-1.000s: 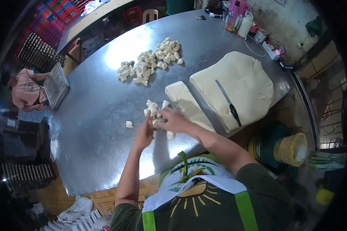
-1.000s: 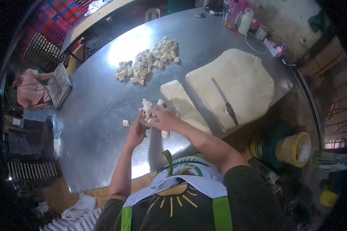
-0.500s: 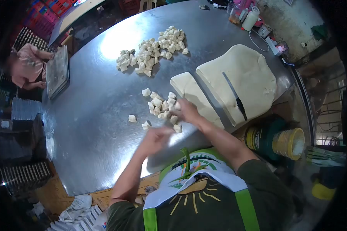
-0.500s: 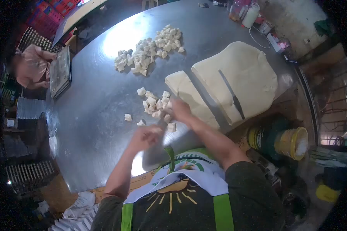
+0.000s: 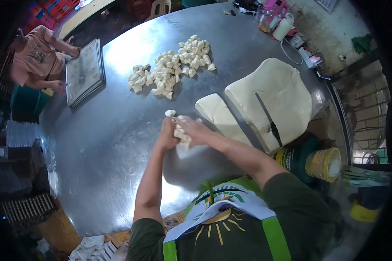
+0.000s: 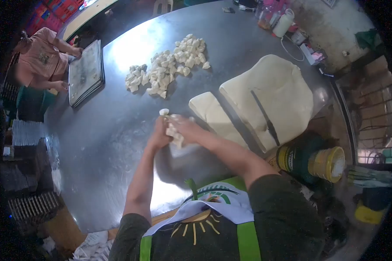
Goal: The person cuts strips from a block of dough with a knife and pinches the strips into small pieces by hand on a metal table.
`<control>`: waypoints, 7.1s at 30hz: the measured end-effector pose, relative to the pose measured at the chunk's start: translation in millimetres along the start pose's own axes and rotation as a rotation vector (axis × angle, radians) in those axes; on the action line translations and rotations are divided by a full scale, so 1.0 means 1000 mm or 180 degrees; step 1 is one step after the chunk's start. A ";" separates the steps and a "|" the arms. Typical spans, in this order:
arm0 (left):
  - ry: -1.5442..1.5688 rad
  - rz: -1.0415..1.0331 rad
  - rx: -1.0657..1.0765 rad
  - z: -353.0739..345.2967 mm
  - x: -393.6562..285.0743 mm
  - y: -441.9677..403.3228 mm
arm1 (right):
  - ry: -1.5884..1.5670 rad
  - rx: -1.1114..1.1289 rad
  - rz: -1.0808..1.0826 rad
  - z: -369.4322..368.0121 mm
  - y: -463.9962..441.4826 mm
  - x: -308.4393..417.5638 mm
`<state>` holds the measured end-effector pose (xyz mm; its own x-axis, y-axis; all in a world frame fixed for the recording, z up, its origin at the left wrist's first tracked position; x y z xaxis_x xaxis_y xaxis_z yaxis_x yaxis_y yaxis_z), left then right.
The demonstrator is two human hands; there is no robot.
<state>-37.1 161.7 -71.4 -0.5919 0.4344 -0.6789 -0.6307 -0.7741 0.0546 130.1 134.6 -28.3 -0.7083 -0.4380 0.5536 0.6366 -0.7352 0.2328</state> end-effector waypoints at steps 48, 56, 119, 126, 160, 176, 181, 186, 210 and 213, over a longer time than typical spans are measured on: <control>0.2299 0.1341 -0.0396 -0.115 -0.165 0.010 | -0.1846 -0.1513 -0.1517 0.067 0.340 -0.177; 0.1785 0.1122 -0.1303 -0.061 -0.067 -0.057 | -0.1558 -0.1053 -0.1340 0.023 0.301 -0.080; 0.0105 0.1236 -0.0949 -0.041 -0.062 -0.144 | 0.0364 -0.0020 -0.1460 0.047 0.070 -0.110; -0.0427 0.1150 -0.0745 -0.040 -0.084 -0.129 | 0.0174 0.0570 -0.1431 -0.013 0.287 -0.063; 0.0326 0.0617 -0.1502 -0.156 -0.212 0.113 | -0.0356 -0.0583 -0.0530 0.065 0.004 -0.036; 0.1768 0.1048 -0.1431 -0.121 -0.192 0.068 | 0.0075 -0.0074 0.0809 0.030 0.077 -0.049; 0.2627 0.0295 -0.0561 -0.147 -0.186 0.036 | -0.1491 -0.0514 0.1665 0.121 0.222 0.025; 0.1735 0.0712 -0.0549 -0.184 -0.218 0.005 | -0.2412 -0.1387 0.2131 0.191 0.296 0.009; 0.1168 -0.0441 0.0351 -0.057 -0.255 0.085 | -0.2477 -0.1916 0.1508 0.072 0.212 0.114; 0.1040 -0.0630 -0.0173 -0.032 -0.271 0.080 | -0.1808 -0.0686 0.0656 0.069 0.190 0.117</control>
<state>89.2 -32.7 93.1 -0.2647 0.4151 -0.8704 -0.6841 -0.7170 -0.1339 188.8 -20.4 136.0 -0.2682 -0.2824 0.9210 0.6248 -0.7787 -0.0568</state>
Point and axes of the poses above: each hand's wrist, its own y-axis away from the middle knuckle, its own z-axis out of the back of the hand, x = y × z, the point moved 3 cm from there along -y, towards the middle knuckle, and after that the axes turned 13 degrees about x, right-handed, at the moved point
